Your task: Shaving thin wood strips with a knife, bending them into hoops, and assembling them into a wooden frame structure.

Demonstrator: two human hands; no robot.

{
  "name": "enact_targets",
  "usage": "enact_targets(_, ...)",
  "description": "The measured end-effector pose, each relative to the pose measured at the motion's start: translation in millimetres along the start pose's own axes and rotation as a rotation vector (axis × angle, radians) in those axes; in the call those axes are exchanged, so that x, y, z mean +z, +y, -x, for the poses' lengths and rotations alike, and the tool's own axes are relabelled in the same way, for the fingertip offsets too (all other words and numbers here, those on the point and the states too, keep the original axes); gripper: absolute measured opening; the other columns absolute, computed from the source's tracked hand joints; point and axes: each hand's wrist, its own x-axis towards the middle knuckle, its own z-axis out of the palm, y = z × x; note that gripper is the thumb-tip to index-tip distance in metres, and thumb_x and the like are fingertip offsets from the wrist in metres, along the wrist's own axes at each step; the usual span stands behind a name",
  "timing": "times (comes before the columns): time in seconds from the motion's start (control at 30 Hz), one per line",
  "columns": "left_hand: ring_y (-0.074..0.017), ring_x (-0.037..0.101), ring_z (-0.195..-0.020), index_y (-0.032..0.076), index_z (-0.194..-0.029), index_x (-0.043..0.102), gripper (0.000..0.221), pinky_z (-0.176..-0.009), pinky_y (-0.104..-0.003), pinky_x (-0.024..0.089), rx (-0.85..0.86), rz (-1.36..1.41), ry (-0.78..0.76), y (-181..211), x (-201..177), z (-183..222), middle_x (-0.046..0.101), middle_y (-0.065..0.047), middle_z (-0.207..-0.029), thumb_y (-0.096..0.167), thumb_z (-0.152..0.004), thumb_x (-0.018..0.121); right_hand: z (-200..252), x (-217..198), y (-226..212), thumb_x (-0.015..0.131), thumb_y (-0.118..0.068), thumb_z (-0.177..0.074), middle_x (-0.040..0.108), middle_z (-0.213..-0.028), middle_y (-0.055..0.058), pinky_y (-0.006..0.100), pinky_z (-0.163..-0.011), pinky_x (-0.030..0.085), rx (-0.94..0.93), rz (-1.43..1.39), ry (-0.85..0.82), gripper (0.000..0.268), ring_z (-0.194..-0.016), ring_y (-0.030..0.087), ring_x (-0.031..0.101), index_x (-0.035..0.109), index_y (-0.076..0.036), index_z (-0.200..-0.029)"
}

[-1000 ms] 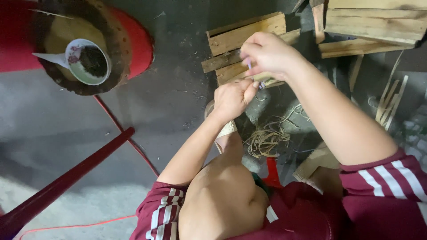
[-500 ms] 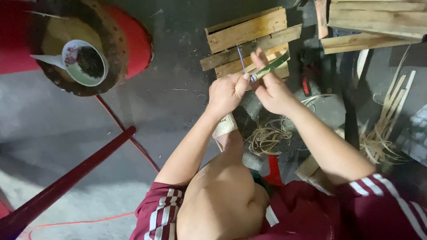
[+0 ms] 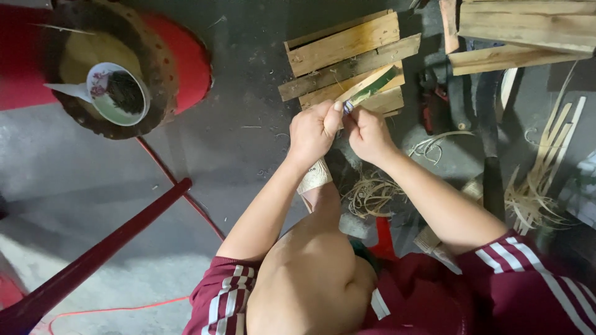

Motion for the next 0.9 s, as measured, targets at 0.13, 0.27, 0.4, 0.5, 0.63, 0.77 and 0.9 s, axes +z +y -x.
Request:
enact_targets(0.13,-0.0484,0.068,-0.086,0.017,-0.091,0.064,0.038,-0.076,-0.059,0.054,-0.047,0.042,0.025,14,-6,2,0.067,-0.022,-0.078,0.047,-0.104,0.045,14,-10,-25,0.055,-0.005,-0.093,0.062,-0.064,0.005,0.04,-0.057,0.052,-0.12,0.144,0.022,0.021,-0.064,0.035,0.066,0.066,-0.014,-0.078)
enact_targets(0.27,-0.0467,0.069,-0.087,0.02,-0.093,0.067,0.028,-0.076,-0.055,0.056,-0.053,0.115,0.048,28,-7,4,0.068,-0.019,-0.08,0.041,-0.103,0.051,25,-31,-68,0.055,-0.006,-0.098,0.069,-0.07,0.011,0.04,-0.062,0.058,-0.129,0.193,-0.029,0.017,-0.068,0.033,0.071,0.072,-0.008,-0.093)
enact_targets(0.4,-0.0449,0.069,-0.085,0.021,-0.089,0.068,0.027,-0.075,-0.052,0.056,-0.07,0.146,0.077,7,17,8,0.068,-0.017,-0.077,0.04,-0.102,0.055,29,-60,-102,0.06,-0.011,-0.099,0.072,-0.075,0.014,0.045,-0.064,0.06,-0.119,0.225,-0.083,0.015,-0.074,0.034,0.073,0.073,-0.011,-0.105)
enact_targets(0.5,-0.0443,0.07,-0.084,0.022,-0.091,0.069,0.025,-0.076,-0.054,0.056,-0.068,0.174,0.039,12,21,14,0.069,-0.016,-0.076,0.04,-0.102,0.055,5,-104,-135,0.056,-0.018,-0.104,0.076,-0.103,0.019,0.045,-0.093,0.059,0.006,0.301,-0.397,0.025,-0.101,0.034,0.073,0.075,-0.006,-0.114)
enact_targets(0.63,-0.0359,0.069,-0.078,0.021,-0.092,0.066,0.028,-0.065,-0.046,0.051,0.073,0.042,0.079,9,35,21,0.07,-0.009,-0.08,0.042,-0.103,0.051,-36,-141,-144,0.065,-0.018,-0.104,0.068,-0.106,0.015,0.047,-0.084,0.052,-0.166,0.524,-0.192,0.018,-0.097,0.036,0.061,0.076,-0.008,-0.114)
enact_targets(0.77,-0.0319,0.066,-0.066,0.02,-0.089,0.064,0.036,-0.053,-0.043,0.045,0.136,-0.063,0.141,4,45,21,0.069,-0.003,-0.076,0.047,-0.104,0.044,-83,-143,-154,0.046,-0.035,-0.098,0.043,-0.161,0.015,0.06,-0.118,0.017,0.083,0.838,-0.658,0.04,-0.154,0.036,0.02,0.079,-0.015,-0.112)
enact_targets(0.9,-0.0309,0.064,-0.064,0.019,-0.088,0.062,0.038,-0.052,-0.043,0.043,0.152,-0.06,0.147,3,44,19,0.067,-0.004,-0.074,0.047,-0.105,0.042,-102,-129,-152,0.045,-0.037,-0.097,0.039,-0.163,0.005,0.065,-0.125,0.006,0.282,0.859,-0.857,0.04,-0.159,0.024,0.013,0.084,-0.027,-0.1)
